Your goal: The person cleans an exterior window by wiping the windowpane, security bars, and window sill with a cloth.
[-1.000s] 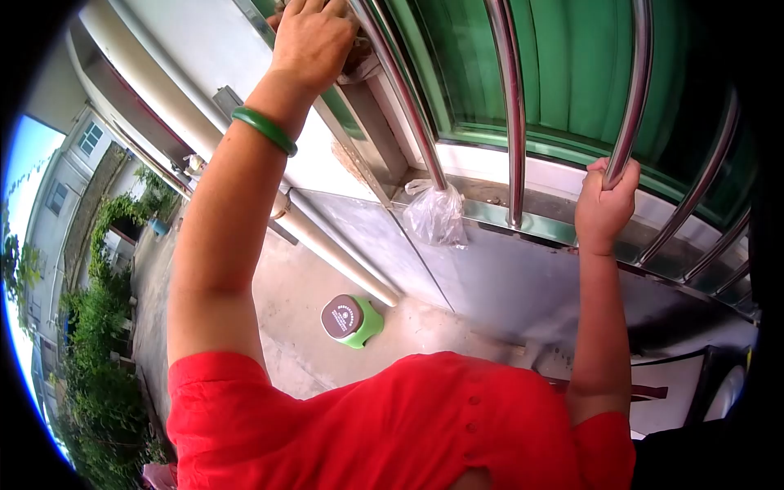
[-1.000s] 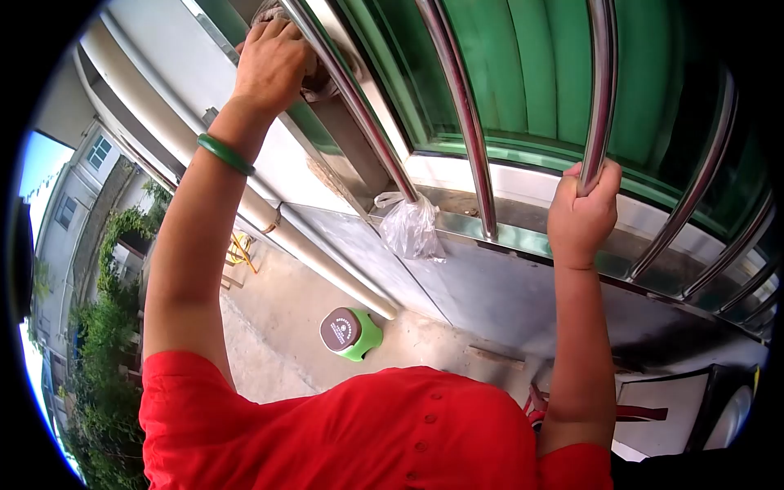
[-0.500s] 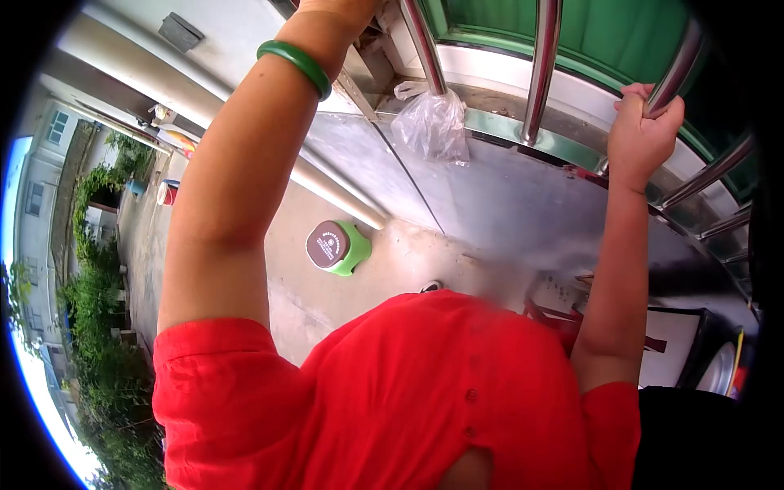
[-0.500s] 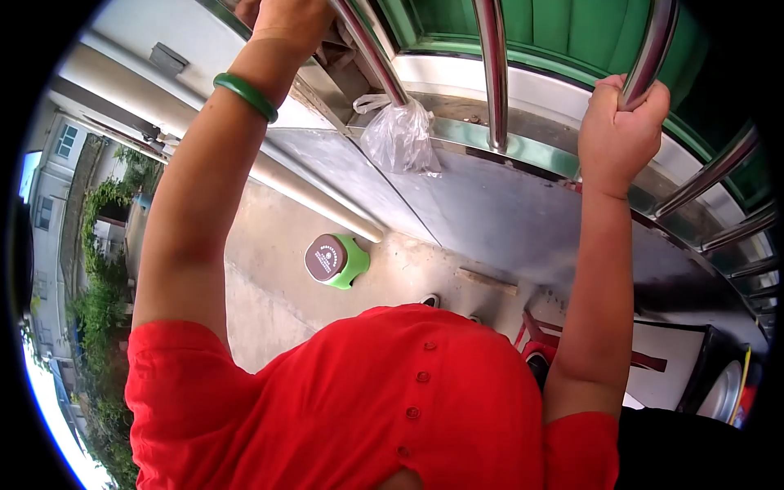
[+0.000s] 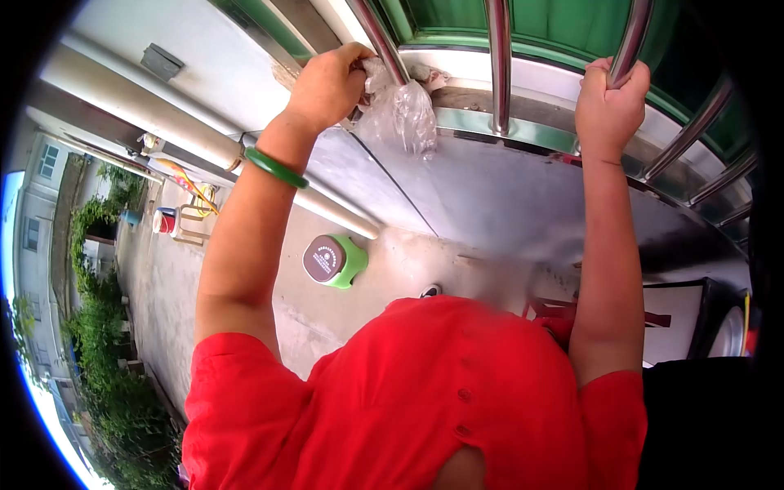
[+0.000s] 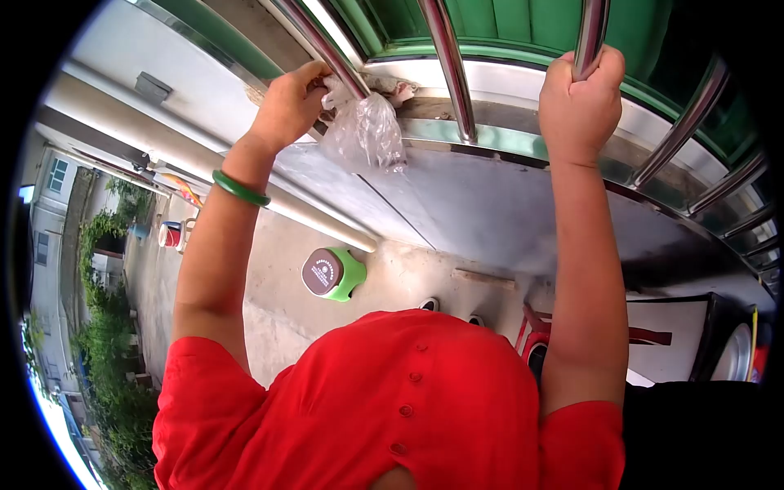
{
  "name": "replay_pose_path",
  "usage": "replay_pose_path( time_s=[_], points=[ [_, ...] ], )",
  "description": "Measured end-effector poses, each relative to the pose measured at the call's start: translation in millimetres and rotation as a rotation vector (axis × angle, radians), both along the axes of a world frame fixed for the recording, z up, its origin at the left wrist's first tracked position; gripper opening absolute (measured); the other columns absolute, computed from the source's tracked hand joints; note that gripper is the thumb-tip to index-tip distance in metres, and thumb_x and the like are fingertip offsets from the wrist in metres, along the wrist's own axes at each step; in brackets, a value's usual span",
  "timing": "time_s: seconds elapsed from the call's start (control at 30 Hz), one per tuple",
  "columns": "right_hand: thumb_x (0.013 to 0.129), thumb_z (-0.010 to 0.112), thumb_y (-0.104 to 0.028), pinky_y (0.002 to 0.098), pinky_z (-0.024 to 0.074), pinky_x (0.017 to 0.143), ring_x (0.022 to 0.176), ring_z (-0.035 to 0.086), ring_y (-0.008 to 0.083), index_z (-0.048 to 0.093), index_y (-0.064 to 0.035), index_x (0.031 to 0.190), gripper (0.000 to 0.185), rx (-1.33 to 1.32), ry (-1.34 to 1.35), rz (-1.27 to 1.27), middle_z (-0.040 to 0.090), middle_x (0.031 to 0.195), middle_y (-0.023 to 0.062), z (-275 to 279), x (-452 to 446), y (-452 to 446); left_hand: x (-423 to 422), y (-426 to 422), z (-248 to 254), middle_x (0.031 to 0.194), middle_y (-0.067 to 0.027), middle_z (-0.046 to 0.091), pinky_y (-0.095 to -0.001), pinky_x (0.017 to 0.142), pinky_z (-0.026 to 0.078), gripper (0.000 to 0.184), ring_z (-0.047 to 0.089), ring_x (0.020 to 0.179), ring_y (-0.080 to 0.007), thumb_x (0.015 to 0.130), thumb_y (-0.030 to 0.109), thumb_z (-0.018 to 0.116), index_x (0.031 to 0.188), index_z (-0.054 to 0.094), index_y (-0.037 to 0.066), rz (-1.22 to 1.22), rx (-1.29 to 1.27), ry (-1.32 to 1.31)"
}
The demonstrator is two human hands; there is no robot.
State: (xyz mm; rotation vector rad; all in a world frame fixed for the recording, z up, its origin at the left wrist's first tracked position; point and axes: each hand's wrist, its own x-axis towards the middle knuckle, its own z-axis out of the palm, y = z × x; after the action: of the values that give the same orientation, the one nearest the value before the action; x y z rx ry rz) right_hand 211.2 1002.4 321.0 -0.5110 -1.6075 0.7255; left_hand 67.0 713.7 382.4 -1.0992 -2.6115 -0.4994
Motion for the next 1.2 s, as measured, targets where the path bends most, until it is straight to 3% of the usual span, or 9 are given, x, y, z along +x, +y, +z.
replay_pose_path(
  time_s=[0.23, 0.3, 0.43, 0.67, 0.8, 0.93, 1.0, 1.07, 1.2],
  points=[
    [0.08, 0.061, -0.017, 0.0426, 0.0487, 0.066, 0.071, 0.063, 0.0336, 0.052, -0.0051, 0.094, 0.021, 0.011, 0.025, 0.023, 0.064, 0.074, 0.0094, -3.7, -3.7, 7.5, 56.6, -44.5, 79.4, 0.082, -0.0161, 0.067, -0.0353, 0.07, 0.051, 0.025, 0.065, 0.076, -0.0338, 0.091, 0.026, 0.058, 0.109, 0.062, 0.009, 0.241, 0.073, 0.507],
    [0.08, 0.061, -0.018, 0.0425, 0.0488, 0.066, 0.071, 0.063, 0.0331, 0.052, -0.0045, 0.094, 0.021, 0.0, 0.021, 0.019, 0.064, 0.074, 0.0102, -2.2, -3.3, 8.1, 66.1, -55.9, 87.0, 0.08, -0.0152, 0.067, -0.035, 0.067, 0.05, 0.026, 0.064, 0.072, -0.0327, 0.09, 0.027, 0.059, 0.108, 0.063, 0.009, 0.293, 0.048, 0.451],
    [0.081, 0.06, -0.018, 0.0396, 0.0496, 0.066, 0.068, 0.065, 0.0301, 0.052, -0.0035, 0.094, 0.022, 0.032, 0.04, 0.037, 0.066, 0.075, 0.0111, -6.8, -7.1, 16.0, 63.6, -71.6, 66.4, 0.086, -0.014, 0.068, -0.0416, 0.07, 0.05, 0.023, 0.063, 0.081, -0.0367, 0.086, 0.025, 0.059, 0.105, 0.065, 0.014, 0.288, -0.036, 0.29],
    [0.084, 0.054, -0.008, 0.0278, 0.0505, 0.062, 0.065, 0.066, 0.0159, 0.048, 0.0002, 0.095, 0.014, -0.175, 0.074, 0.283, 0.066, 0.08, 0.0093, 10.6, 6.6, -4.4, 25.6, -29.3, -23.9, 0.103, -0.0075, 0.06, -0.0354, 0.068, 0.053, 0.03, 0.062, 0.088, -0.0261, 0.082, 0.017, 0.058, 0.111, 0.062, 0.013, 0.185, -0.162, 0.863],
    [0.083, 0.054, -0.007, 0.0312, 0.0509, 0.065, 0.064, 0.065, 0.018, 0.045, 0.001, 0.102, 0.023, -0.244, 0.046, 0.32, 0.066, 0.081, 0.0096, 15.2, 9.5, -8.6, 16.1, -1.1, -97.1, 0.107, -0.0112, 0.06, -0.0347, 0.081, 0.053, 0.033, 0.061, 0.098, -0.0275, 0.081, 0.01, 0.056, 0.113, 0.062, 0.009, 0.31, -0.346, 0.558],
    [0.08, 0.053, -0.004, 0.0332, 0.0495, 0.073, 0.077, 0.064, 0.0213, 0.046, 0.0028, 0.108, 0.029, -0.116, 0.023, 0.209, 0.065, 0.092, 0.0124, 12.7, 10.9, -8.0, 28.1, -11.3, -90.9, 0.105, -0.0174, 0.061, -0.0391, 0.086, 0.049, 0.028, 0.059, 0.099, -0.0342, 0.084, 0.007, 0.054, 0.111, 0.062, 0.004, 0.088, 0.167, 0.066],
    [0.078, 0.053, -0.001, 0.0334, 0.047, 0.08, 0.092, 0.06, 0.0254, 0.046, 0.0044, 0.114, 0.037, 0.598, -0.07, -0.352, 0.061, 0.105, 0.0152, 19.9, 36.4, -48.5, 49.2, -14.7, -96.7, 0.101, -0.0201, 0.062, -0.0404, 0.085, 0.047, 0.024, 0.059, 0.095, -0.0376, 0.088, 0.005, 0.052, 0.11, 0.061, 0.001, -0.151, 0.473, -0.159],
    [0.077, 0.053, 0.002, 0.0346, 0.0458, 0.081, 0.099, 0.054, 0.0274, 0.048, 0.0043, 0.114, 0.038, 0.521, 0.202, -0.027, 0.055, 0.113, 0.0171, 12.6, 43.5, -90.4, 69.9, -22.0, -111.9, 0.1, -0.0196, 0.062, -0.0394, 0.083, 0.048, 0.024, 0.06, 0.093, -0.0367, 0.088, 0.005, 0.053, 0.111, 0.061, 0.002, -0.206, 0.471, -0.254],
    [0.077, 0.066, -0.007, 0.0388, 0.0462, 0.074, 0.085, 0.058, 0.0291, 0.056, -0.0028, 0.102, 0.026, 0.563, -0.195, 0.45, 0.061, 0.095, 0.0137, -10.5, 15.3, -143.1, 91.8, -65.6, -144.5, 0.096, -0.0184, 0.063, -0.0373, 0.078, 0.049, 0.024, 0.061, 0.086, -0.0342, 0.089, 0.007, 0.055, 0.112, 0.063, 0.004, -0.189, 0.236, -0.481]
  ],
)
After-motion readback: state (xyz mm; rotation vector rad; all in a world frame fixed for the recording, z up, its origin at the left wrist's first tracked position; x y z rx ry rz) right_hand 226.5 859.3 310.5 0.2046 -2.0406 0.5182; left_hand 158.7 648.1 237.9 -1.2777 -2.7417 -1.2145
